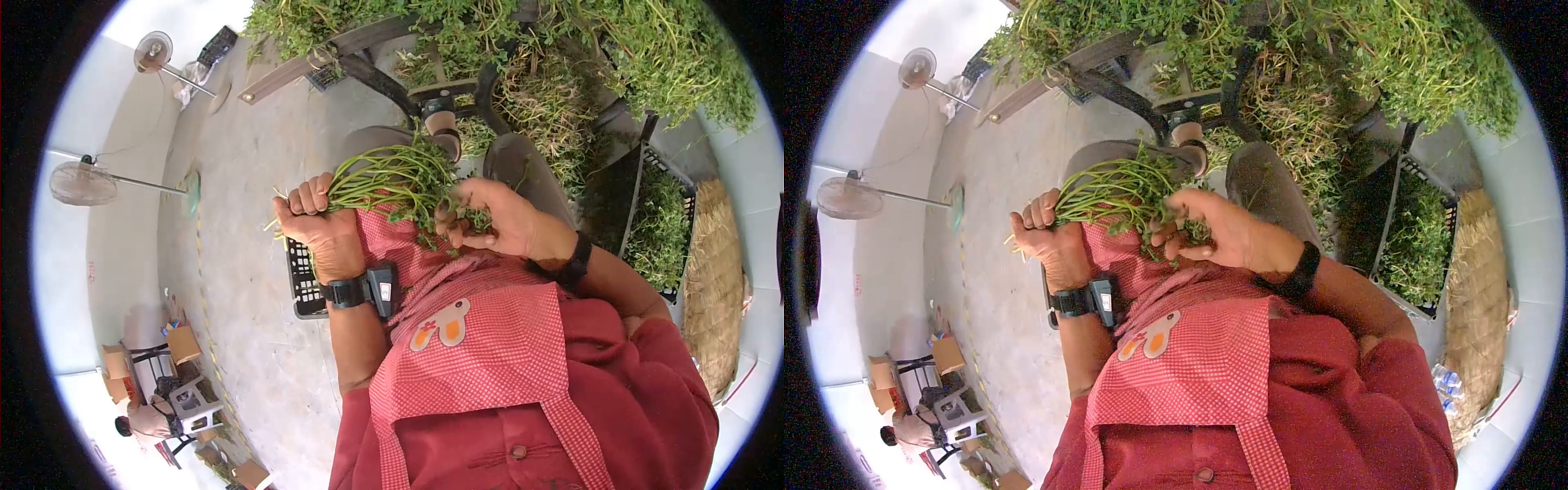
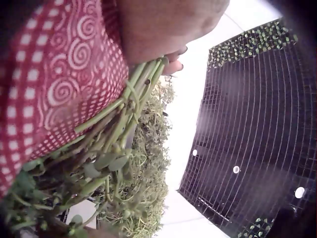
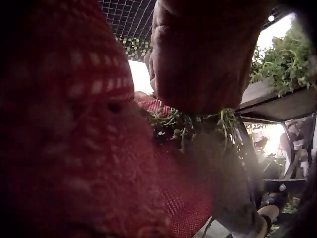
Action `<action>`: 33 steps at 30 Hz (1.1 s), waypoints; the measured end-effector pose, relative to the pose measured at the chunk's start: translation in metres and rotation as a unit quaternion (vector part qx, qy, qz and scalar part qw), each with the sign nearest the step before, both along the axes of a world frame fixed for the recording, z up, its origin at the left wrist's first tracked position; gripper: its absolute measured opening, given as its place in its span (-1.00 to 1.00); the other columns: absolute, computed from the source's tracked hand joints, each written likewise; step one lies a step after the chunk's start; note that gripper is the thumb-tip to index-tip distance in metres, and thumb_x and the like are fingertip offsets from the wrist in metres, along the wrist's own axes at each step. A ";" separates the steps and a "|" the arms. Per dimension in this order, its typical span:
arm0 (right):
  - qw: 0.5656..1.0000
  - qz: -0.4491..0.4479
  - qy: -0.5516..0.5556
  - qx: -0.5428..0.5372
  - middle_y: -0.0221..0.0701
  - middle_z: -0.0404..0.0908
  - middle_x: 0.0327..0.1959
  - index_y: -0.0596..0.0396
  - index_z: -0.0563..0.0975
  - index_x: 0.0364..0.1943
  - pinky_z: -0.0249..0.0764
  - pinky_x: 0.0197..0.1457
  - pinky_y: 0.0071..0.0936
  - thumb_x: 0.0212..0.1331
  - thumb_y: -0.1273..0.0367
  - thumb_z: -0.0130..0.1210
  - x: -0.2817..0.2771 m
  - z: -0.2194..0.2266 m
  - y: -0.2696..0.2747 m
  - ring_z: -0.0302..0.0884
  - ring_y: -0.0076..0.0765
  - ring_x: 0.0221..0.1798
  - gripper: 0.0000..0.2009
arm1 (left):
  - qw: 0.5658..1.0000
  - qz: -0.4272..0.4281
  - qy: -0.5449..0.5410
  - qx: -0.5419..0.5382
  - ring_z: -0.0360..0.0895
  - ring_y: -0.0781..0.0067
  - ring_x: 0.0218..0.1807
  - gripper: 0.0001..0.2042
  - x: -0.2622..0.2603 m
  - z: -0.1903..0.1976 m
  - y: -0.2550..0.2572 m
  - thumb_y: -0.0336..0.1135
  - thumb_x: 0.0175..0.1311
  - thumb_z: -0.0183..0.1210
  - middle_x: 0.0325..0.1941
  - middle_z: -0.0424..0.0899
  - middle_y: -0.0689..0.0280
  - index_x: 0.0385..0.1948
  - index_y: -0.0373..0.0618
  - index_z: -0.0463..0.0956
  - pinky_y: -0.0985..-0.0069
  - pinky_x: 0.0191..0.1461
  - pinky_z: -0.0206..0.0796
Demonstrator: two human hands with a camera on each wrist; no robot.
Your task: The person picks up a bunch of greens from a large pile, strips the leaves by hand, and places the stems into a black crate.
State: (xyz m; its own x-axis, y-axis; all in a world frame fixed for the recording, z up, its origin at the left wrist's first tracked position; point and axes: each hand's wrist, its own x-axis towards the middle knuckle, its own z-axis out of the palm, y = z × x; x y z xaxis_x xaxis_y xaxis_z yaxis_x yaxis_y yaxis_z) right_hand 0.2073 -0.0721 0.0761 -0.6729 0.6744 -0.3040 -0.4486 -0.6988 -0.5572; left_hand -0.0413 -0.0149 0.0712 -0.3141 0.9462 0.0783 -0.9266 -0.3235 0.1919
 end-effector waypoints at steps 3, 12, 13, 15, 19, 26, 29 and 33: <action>0.998 -0.027 -0.062 -0.010 -0.31 0.54 -0.43 0.17 0.49 -0.28 0.07 -0.71 -0.69 0.18 0.29 0.01 -0.006 -0.004 -0.003 0.41 -0.51 -0.61 -0.79 | 1.000 0.007 -0.010 -0.015 -0.12 0.53 -0.76 -0.59 0.002 0.003 -0.002 -0.14 0.30 -0.24 -0.84 -0.08 0.46 -0.81 0.09 -0.03 0.52 -0.55 0.02; 0.992 -0.036 -0.119 -0.021 -0.41 0.46 -0.58 0.12 0.49 -0.45 -0.07 -0.80 -0.72 0.12 0.29 0.12 -0.024 0.001 0.001 0.27 -0.62 -0.71 -0.82 | 0.999 0.009 -0.015 -0.031 -0.15 0.55 -0.79 -0.56 0.007 0.009 -0.002 -0.07 0.32 -0.28 -0.86 -0.10 0.49 -0.83 0.12 -0.05 0.52 -0.57 0.03; 0.992 -0.038 -0.107 -0.061 -0.43 0.44 -0.61 0.11 0.49 -0.47 -0.09 -0.81 -0.72 0.10 0.31 0.14 -0.027 0.004 0.005 0.24 -0.63 -0.74 -0.83 | 0.999 0.006 -0.004 -0.034 -0.15 0.56 -0.79 -0.56 0.008 0.011 -0.002 -0.06 0.32 -0.29 -0.87 -0.11 0.49 -0.83 0.12 -0.05 0.52 -0.57 0.04; 0.991 -0.057 -0.114 -0.042 -0.44 0.43 -0.62 0.12 0.48 -0.47 -0.09 -0.82 -0.71 0.08 0.30 0.15 -0.037 0.003 0.007 0.21 -0.64 -0.76 -0.82 | 0.999 0.002 0.009 -0.038 -0.15 0.56 -0.79 -0.55 0.009 0.012 -0.002 -0.06 0.33 -0.31 -0.87 -0.11 0.49 -0.83 0.12 -0.05 0.52 -0.57 0.04; 0.986 -0.101 -0.128 0.029 -0.46 0.41 -0.65 0.14 0.47 -0.47 -0.10 -0.82 -0.71 0.08 0.30 0.15 -0.049 -0.013 0.009 0.17 -0.67 -0.78 -0.80 | 0.999 0.006 0.011 -0.037 -0.16 0.56 -0.80 -0.56 0.009 0.010 -0.002 -0.06 0.32 -0.29 -0.87 -0.13 0.50 -0.83 0.12 -0.05 0.52 -0.58 0.05; 0.990 -0.056 -0.114 0.064 -0.46 0.40 -0.64 0.15 0.47 -0.44 -0.07 -0.80 -0.71 0.16 0.27 0.03 -0.030 -0.008 0.005 0.17 -0.65 -0.78 -0.79 | 0.999 0.013 0.007 -0.032 -0.18 0.56 -0.80 -0.55 0.009 0.010 -0.001 -0.05 0.34 -0.33 -0.87 -0.14 0.50 -0.82 0.11 -0.05 0.53 -0.59 0.02; 0.990 -0.030 -0.119 0.065 -0.48 0.36 -0.66 0.12 0.43 -0.48 -0.09 -0.79 -0.69 0.21 0.24 -0.06 -0.023 -0.001 0.005 0.11 -0.66 -0.79 -0.76 | 0.999 0.015 0.001 -0.044 -0.21 0.56 -0.79 -0.54 0.008 0.010 0.000 -0.03 0.35 -0.35 -0.88 -0.14 0.50 -0.83 0.12 -0.06 0.54 -0.61 -0.02; 0.984 -0.038 -0.163 0.066 -0.59 0.19 -0.79 0.04 0.35 -0.63 -0.13 -0.77 -0.69 0.21 0.34 -0.15 -0.020 -0.012 0.013 -0.05 -0.71 -0.82 -0.75 | 0.999 -0.016 0.015 -0.028 -0.23 0.56 -0.78 -0.53 0.006 0.006 -0.001 -0.01 0.36 -0.36 -0.88 -0.15 0.50 -0.84 0.12 -0.07 0.55 -0.64 -0.06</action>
